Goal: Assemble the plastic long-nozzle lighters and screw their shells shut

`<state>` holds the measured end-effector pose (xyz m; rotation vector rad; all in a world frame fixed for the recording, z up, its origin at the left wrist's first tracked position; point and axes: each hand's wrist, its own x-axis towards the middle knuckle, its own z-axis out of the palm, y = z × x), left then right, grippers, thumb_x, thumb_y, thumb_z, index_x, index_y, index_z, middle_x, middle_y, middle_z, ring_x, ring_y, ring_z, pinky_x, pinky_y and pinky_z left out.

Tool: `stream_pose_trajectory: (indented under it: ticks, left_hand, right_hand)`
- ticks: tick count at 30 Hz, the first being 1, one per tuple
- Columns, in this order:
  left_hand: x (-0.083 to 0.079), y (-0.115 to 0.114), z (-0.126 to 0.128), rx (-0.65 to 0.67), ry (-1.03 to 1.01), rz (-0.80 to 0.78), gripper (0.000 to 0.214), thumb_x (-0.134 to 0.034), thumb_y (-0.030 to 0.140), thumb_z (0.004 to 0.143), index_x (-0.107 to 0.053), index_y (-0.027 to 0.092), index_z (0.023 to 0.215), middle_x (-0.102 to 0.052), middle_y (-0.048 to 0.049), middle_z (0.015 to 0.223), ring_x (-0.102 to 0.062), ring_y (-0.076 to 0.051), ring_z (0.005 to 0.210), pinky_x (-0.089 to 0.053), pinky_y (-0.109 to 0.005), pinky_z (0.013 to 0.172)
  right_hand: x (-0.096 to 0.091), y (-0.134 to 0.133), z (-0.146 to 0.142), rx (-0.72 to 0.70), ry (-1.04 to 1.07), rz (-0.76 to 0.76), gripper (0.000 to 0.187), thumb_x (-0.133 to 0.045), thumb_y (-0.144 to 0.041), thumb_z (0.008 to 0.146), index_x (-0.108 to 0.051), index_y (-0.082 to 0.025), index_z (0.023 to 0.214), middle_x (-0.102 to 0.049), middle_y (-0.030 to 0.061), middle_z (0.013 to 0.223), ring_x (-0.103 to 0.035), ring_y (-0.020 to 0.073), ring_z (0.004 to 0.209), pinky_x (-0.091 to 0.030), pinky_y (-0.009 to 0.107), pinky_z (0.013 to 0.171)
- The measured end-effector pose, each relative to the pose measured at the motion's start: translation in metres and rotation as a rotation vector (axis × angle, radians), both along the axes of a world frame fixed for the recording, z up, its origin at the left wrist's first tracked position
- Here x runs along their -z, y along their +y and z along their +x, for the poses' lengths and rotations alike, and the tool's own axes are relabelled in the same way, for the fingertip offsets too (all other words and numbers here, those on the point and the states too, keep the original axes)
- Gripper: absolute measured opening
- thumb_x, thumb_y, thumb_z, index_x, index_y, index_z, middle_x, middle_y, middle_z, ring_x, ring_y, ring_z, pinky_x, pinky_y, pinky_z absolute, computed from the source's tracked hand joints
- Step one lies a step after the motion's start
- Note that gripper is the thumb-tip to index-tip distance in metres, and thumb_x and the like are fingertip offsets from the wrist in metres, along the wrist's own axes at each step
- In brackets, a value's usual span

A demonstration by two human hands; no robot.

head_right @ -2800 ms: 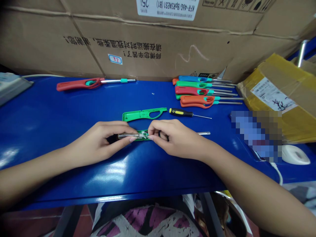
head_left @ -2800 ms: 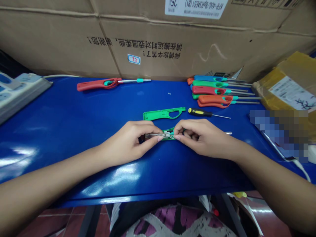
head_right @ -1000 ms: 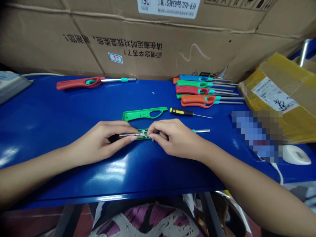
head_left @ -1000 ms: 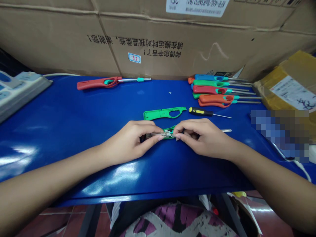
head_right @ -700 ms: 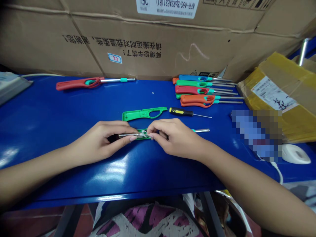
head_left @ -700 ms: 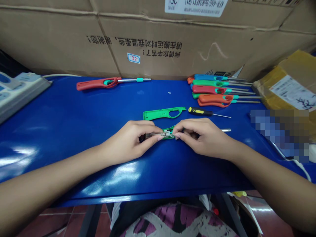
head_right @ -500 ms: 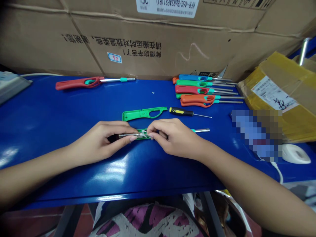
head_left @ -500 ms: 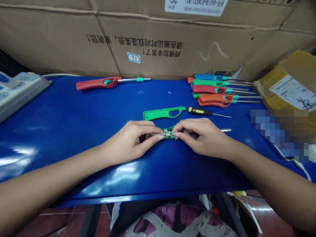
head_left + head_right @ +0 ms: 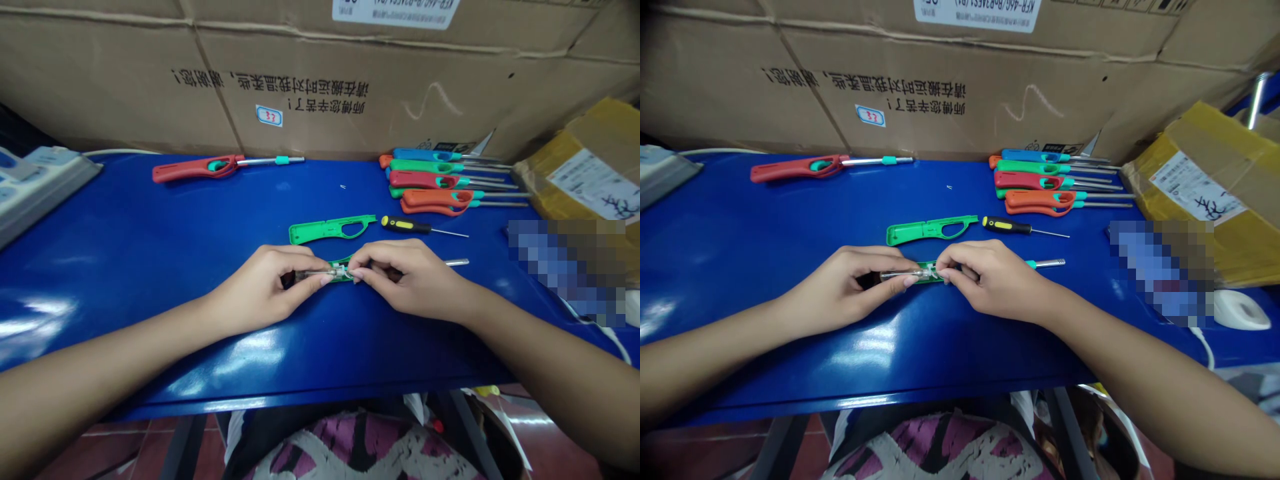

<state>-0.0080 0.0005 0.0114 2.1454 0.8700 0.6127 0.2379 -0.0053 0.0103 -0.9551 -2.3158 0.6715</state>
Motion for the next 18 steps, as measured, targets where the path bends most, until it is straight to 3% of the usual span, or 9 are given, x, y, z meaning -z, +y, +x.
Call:
stream_pose_trajectory:
  ticks: [18]
  left_hand:
    - [0.0035, -0.0004, 0.0015, -0.010, -0.020, 0.000, 0.023, -0.061, 0.027, 0.097, -0.077, 0.020, 0.112, -0.076, -0.0046, 0.095, -0.067, -0.014, 0.079, -0.051, -0.024, 0.069]
  right_hand:
    - [0.0029, 0.0007, -0.0019, 0.023, 0.001, 0.010, 0.010, -0.062, -0.012, 0.092, -0.069, -0.017, 0.087, -0.055, -0.0066, 0.059, -0.039, 0.0070, 0.049, -0.033, 0.024, 0.054]
